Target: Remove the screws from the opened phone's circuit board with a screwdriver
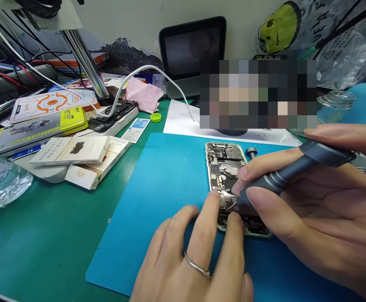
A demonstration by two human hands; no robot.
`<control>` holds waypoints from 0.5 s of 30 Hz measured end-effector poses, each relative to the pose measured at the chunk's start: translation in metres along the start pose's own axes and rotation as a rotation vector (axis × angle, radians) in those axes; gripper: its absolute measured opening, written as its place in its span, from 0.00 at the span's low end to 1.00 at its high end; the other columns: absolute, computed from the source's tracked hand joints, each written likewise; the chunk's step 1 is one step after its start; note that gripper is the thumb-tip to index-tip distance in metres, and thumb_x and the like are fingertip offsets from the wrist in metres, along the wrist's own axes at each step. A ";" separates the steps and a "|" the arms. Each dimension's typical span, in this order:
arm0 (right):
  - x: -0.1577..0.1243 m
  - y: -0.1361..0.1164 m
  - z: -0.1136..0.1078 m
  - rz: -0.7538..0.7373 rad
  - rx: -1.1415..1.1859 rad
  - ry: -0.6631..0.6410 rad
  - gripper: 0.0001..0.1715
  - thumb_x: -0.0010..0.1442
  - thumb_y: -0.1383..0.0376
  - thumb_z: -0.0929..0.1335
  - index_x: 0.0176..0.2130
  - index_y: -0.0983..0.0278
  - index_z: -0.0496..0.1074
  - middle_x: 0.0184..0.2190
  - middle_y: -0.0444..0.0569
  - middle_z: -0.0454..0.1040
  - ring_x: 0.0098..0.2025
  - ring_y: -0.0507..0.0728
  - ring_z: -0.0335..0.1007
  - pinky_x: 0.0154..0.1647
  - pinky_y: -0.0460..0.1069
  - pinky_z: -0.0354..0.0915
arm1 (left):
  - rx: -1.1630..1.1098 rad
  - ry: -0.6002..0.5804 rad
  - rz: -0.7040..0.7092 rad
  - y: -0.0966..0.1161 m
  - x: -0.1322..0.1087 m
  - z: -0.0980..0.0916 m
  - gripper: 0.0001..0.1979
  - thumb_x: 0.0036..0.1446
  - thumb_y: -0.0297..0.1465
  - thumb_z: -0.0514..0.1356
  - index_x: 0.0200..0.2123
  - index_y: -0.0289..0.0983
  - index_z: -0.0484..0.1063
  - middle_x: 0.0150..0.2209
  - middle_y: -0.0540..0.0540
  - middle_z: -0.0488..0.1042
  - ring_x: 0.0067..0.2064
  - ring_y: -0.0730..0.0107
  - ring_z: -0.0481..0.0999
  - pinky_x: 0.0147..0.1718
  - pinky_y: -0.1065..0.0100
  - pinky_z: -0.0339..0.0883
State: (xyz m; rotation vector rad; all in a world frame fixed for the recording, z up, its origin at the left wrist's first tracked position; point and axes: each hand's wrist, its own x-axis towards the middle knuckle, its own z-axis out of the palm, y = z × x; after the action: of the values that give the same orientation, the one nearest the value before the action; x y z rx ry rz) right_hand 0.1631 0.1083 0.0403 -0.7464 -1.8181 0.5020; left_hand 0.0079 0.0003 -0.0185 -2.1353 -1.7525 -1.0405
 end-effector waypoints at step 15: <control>-0.019 0.006 -0.006 0.050 -0.049 0.105 0.30 0.64 0.56 0.81 0.62 0.38 0.80 0.45 0.46 0.87 0.28 0.63 0.84 0.27 0.59 0.84 | 0.072 -0.152 0.253 -0.023 0.002 -0.008 0.25 0.81 0.35 0.52 0.76 0.40 0.66 0.75 0.53 0.75 0.73 0.52 0.72 0.68 0.55 0.69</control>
State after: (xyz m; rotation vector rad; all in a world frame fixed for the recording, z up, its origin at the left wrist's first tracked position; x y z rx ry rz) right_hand 0.1750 0.0998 0.0257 -0.8377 -1.7232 0.4440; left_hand -0.0166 0.0039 -0.0177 -2.3664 -1.5011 -0.7580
